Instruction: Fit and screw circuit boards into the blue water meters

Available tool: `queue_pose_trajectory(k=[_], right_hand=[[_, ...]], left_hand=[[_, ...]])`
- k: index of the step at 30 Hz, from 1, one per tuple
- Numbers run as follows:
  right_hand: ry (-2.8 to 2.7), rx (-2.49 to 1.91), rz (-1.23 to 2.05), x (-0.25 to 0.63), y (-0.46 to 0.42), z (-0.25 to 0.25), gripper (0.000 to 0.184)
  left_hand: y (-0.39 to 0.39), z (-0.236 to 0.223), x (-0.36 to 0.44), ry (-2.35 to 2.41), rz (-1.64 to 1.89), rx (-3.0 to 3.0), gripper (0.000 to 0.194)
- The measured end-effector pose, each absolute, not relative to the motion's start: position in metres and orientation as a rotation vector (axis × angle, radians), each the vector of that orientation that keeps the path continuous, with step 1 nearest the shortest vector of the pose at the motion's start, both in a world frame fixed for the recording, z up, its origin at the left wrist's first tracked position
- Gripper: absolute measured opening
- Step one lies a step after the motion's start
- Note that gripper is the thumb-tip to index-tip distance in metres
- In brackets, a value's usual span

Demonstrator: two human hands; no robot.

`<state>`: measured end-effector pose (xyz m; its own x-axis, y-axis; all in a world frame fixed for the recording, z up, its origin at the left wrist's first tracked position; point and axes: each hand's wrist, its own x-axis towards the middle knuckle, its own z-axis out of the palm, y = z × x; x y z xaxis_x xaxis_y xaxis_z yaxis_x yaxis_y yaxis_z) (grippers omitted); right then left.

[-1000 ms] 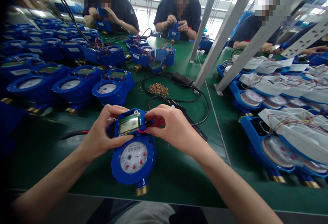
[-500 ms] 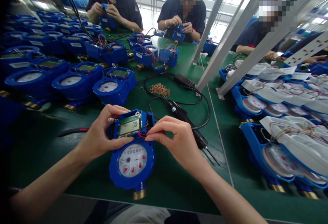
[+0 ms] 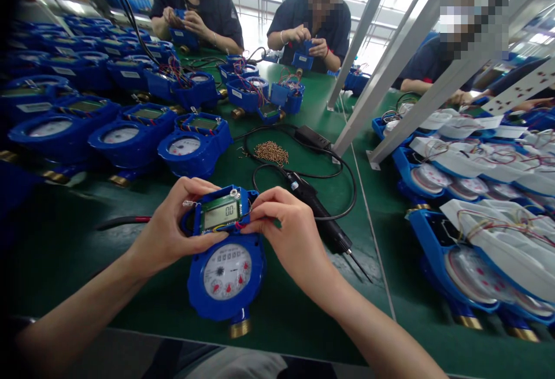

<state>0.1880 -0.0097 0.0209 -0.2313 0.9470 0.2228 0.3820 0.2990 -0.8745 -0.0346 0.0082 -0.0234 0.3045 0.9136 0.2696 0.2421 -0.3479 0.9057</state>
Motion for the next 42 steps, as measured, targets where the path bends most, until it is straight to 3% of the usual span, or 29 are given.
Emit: queue_pose_trajectory(k=[4,11,16,21,25,29,42], right_hand=[[-1.897,-1.235,0.912,0.189,-0.006,0.029,0.026],[-1.954,-1.416,0.587,0.175,0.008,0.017,0.028],[-1.930,-1.396,0.601,0.171,0.014,0.015,0.027],[-2.053,-1.292,0.816,0.195,-0.001,0.042,0.034],[-2.002,-1.303,0.610,0.210,-0.021,0.048,0.030],[-1.922,-1.157,0.417,0.207,-0.026,0.033,0.025],[-1.983,-0.719,0.510,0.205,0.013,0.002,0.018]], left_hand=[[0.008,-0.022,-0.034,1.052,1.061,1.794,0.052],[0.008,-0.021,-0.033,1.081,1.036,1.814,0.051],[0.008,-0.021,-0.034,1.099,1.054,1.845,0.050],[0.006,-0.019,-0.031,1.088,1.049,1.844,0.048],[0.006,-0.019,-0.029,1.084,1.072,1.835,0.049],[0.006,-0.020,-0.030,1.083,1.065,1.829,0.050],[0.006,-0.023,-0.033,1.081,1.050,1.826,0.052]])
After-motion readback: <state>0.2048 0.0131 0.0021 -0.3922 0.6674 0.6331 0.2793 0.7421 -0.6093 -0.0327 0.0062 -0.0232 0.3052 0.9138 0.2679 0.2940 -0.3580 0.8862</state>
